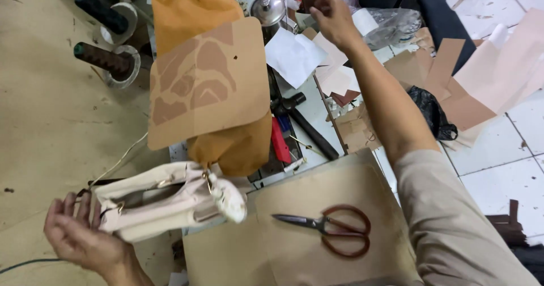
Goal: Trimming excess material with scissors and assembling a small white handbag with hardware
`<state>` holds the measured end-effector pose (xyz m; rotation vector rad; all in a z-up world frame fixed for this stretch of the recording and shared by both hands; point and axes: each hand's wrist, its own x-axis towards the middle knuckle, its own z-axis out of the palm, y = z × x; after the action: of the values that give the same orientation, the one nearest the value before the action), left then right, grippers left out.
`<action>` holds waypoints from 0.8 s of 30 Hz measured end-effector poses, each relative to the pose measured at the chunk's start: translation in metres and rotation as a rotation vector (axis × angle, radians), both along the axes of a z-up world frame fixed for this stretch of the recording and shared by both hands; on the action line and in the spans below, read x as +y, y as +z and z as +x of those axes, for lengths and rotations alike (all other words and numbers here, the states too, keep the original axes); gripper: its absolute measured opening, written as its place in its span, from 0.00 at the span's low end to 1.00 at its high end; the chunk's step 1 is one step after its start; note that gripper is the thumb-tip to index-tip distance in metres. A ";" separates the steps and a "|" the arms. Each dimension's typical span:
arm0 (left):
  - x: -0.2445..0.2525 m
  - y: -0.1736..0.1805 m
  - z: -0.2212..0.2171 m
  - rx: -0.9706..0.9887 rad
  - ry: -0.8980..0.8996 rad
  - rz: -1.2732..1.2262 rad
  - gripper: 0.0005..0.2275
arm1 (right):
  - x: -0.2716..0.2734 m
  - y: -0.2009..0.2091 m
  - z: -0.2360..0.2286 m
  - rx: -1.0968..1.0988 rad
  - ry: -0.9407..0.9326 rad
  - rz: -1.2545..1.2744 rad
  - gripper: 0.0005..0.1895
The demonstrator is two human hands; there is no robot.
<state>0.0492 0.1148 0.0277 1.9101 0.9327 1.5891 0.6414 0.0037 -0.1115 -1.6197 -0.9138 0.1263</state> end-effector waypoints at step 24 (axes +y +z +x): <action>0.046 -0.050 -0.068 -0.517 0.492 -0.612 0.22 | 0.099 -0.057 0.093 0.789 0.038 0.411 0.05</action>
<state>-0.0191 0.1611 -0.0226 0.8365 1.4918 1.6654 0.7345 0.1025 -0.1687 -1.0269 -0.3210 0.5270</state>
